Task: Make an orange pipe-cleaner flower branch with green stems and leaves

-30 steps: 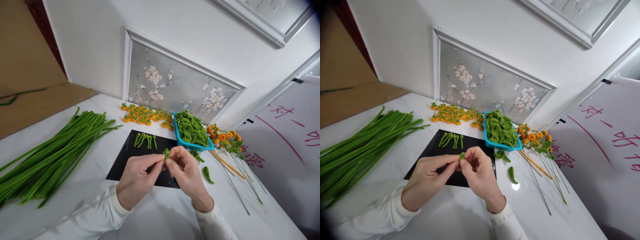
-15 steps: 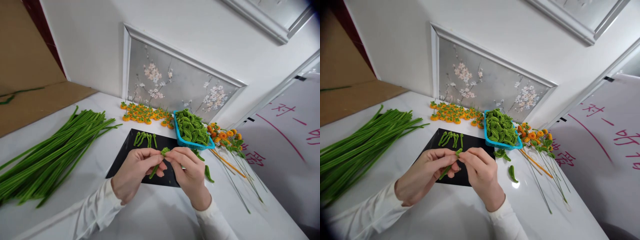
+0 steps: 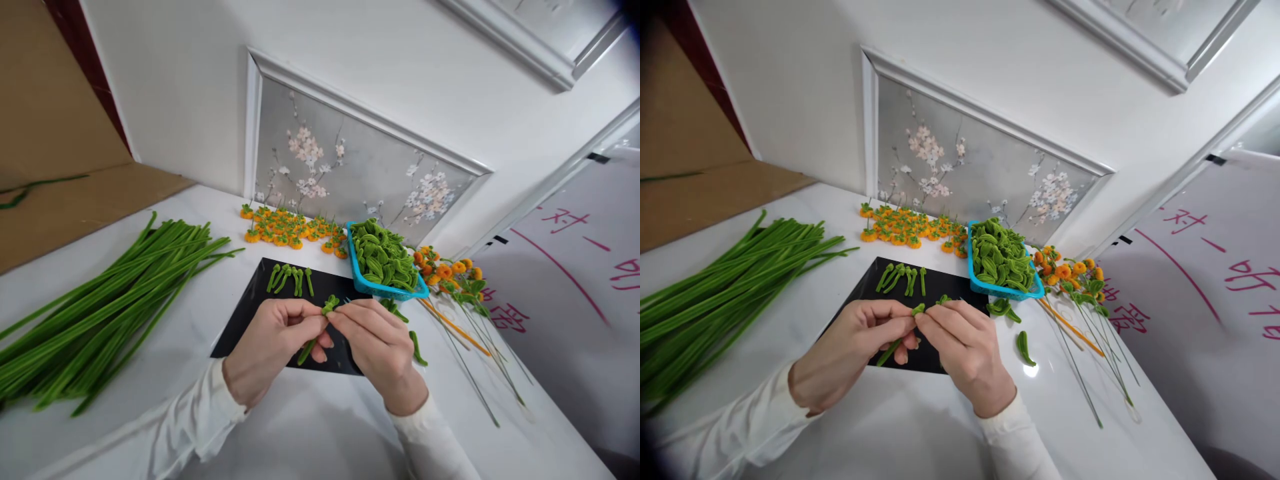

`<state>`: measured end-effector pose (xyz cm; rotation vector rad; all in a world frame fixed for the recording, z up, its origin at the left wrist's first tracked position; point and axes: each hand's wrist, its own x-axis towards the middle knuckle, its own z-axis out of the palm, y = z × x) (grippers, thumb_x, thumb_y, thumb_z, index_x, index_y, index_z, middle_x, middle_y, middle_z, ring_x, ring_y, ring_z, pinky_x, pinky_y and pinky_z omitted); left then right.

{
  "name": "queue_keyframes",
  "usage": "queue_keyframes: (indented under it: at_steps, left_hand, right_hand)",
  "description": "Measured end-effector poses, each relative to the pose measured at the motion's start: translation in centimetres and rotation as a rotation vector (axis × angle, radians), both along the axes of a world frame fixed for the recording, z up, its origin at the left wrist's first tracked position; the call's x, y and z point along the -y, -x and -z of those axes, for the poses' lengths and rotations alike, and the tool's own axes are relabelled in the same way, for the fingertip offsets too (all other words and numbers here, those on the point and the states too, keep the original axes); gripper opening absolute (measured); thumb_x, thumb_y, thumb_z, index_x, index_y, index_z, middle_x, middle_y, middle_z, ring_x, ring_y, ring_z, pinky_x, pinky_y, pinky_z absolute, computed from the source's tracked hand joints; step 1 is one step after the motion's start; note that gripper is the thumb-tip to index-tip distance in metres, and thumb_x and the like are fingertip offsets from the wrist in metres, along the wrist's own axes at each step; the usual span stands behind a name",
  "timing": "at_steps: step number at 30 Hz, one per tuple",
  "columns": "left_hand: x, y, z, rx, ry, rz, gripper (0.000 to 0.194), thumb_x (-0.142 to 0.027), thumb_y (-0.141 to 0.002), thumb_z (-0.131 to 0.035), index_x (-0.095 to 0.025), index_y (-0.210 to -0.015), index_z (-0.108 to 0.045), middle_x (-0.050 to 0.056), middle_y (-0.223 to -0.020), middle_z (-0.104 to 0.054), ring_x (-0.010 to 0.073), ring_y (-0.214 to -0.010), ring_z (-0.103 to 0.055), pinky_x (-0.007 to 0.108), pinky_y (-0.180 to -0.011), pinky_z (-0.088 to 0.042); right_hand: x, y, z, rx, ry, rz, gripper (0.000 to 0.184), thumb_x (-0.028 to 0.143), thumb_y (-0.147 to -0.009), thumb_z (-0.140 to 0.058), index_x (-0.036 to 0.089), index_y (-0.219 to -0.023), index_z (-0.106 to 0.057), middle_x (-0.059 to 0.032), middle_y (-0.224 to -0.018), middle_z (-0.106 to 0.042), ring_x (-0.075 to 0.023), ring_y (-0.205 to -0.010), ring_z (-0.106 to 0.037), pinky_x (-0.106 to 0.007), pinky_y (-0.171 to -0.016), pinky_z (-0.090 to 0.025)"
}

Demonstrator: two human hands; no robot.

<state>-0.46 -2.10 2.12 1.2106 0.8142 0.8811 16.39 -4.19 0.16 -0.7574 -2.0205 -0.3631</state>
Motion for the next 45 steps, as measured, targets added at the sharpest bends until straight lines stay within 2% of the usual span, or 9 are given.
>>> queue_keyframes:
  at_steps: [3, 7, 11, 16, 24, 31, 35, 40, 45]
  left_hand:
    - [0.0, 0.0, -0.2, 0.007, 0.021, 0.017, 0.020, -0.023, -0.074, -0.062, -0.012, -0.057, -0.064, 0.001, -0.056, -0.063, 0.0096, -0.047, -0.055, 0.022, -0.051, -0.042]
    - [-0.1, 0.2, -0.3, 0.019, 0.074, 0.049, 0.019, -0.026, -0.073, -0.065, -0.013, -0.060, -0.066, 0.002, -0.058, -0.065, 0.0092, -0.048, -0.055, 0.021, -0.050, -0.040]
    - [-0.2, 0.2, -0.1, 0.012, 0.036, 0.085, 0.020, -0.026, -0.075, -0.064, -0.013, -0.061, -0.067, 0.002, -0.059, -0.065, 0.0094, -0.048, -0.055, 0.022, -0.052, -0.041]
    - [-0.2, 0.2, 0.2, -0.017, 0.005, 0.110, 0.022, -0.026, -0.078, -0.062, -0.014, -0.060, -0.068, 0.003, -0.060, -0.065, 0.0100, -0.050, -0.055, 0.022, -0.053, -0.041]
    - [-0.2, 0.0, 0.2, -0.093, -0.123, 0.112, 0.023, -0.028, -0.080, -0.060, -0.015, -0.063, -0.069, 0.002, -0.063, -0.064, 0.0107, -0.054, -0.056, 0.023, -0.057, -0.043]
    - [0.0, 0.0, 0.2, -0.161, -0.160, 0.097, 0.022, -0.027, -0.080, -0.060, -0.015, -0.064, -0.069, 0.002, -0.063, -0.065, 0.0116, -0.054, -0.058, 0.022, -0.056, -0.044]
    - [-0.2, 0.0, 0.3, -0.123, -0.128, 0.127, 0.020, -0.027, -0.080, -0.061, -0.015, -0.066, -0.070, 0.002, -0.065, -0.065, 0.0109, -0.054, -0.057, 0.022, -0.057, -0.045]
    - [-0.4, 0.0, 0.3, -0.051, -0.098, 0.106, 0.017, -0.028, -0.080, -0.062, -0.016, -0.071, -0.070, 0.003, -0.069, -0.067, 0.0126, -0.059, -0.059, 0.024, -0.060, -0.046]
    - [-0.2, -0.1, -0.2, -0.046, -0.130, 0.067, 0.011, -0.027, -0.076, -0.066, -0.017, -0.076, -0.070, 0.002, -0.071, -0.067, 0.0138, -0.063, -0.060, 0.026, -0.065, -0.048]
  right_hand:
    - [0.0, 0.0, 0.0, -0.026, 0.001, -0.017, 0.033, -0.001, -0.080, -0.060, 0.018, -0.107, -0.065, -0.0067, -0.092, -0.068, -0.0173, -0.083, -0.062, -0.032, -0.073, -0.057]
    - [-0.4, 0.0, 0.1, -0.230, 0.165, 0.019, 0.030, 0.004, -0.084, -0.056, 0.024, -0.104, -0.066, -0.0063, -0.099, -0.065, -0.0164, -0.085, -0.064, -0.030, -0.072, -0.057]
    - [-0.6, -0.4, -0.1, -0.179, 0.290, -0.067, 0.028, 0.008, -0.087, -0.052, 0.025, -0.104, -0.067, -0.0072, -0.107, -0.064, -0.0183, -0.094, -0.063, -0.032, -0.075, -0.057]
    - [-0.6, -0.7, -0.4, -0.129, 0.287, -0.109, 0.024, 0.006, -0.087, -0.051, 0.020, -0.098, -0.067, -0.0073, -0.096, -0.066, -0.0166, -0.089, -0.062, -0.029, -0.074, -0.054]
    - [-0.5, -0.4, -0.7, -0.154, 0.436, -0.101, 0.020, 0.009, -0.090, -0.043, 0.019, -0.094, -0.060, -0.0060, -0.092, -0.061, -0.0152, -0.086, -0.059, -0.029, -0.075, -0.051]
    - [-0.5, -0.3, -1.0, -0.160, 0.477, -0.087, 0.020, 0.010, -0.090, -0.042, 0.019, -0.090, -0.060, -0.0055, -0.089, -0.061, -0.0155, -0.085, -0.059, -0.029, -0.073, -0.051]
    - [-0.4, -0.3, -0.9, -0.214, 0.489, -0.082, 0.019, 0.012, -0.090, -0.043, 0.019, -0.092, -0.060, -0.0055, -0.090, -0.061, -0.0153, -0.083, -0.059, -0.029, -0.073, -0.051]
    - [-0.4, -0.8, -0.5, -0.427, 0.541, -0.072, 0.027, 0.016, -0.091, -0.043, 0.024, -0.113, -0.056, -0.0044, -0.101, -0.061, -0.0138, -0.085, -0.061, -0.027, -0.073, -0.051]
    - [-0.4, -0.8, -0.9, -0.355, 0.533, -0.115, 0.022, 0.013, -0.088, -0.050, 0.023, -0.101, -0.064, -0.0039, -0.095, -0.061, -0.0140, -0.085, -0.060, -0.027, -0.074, -0.051]
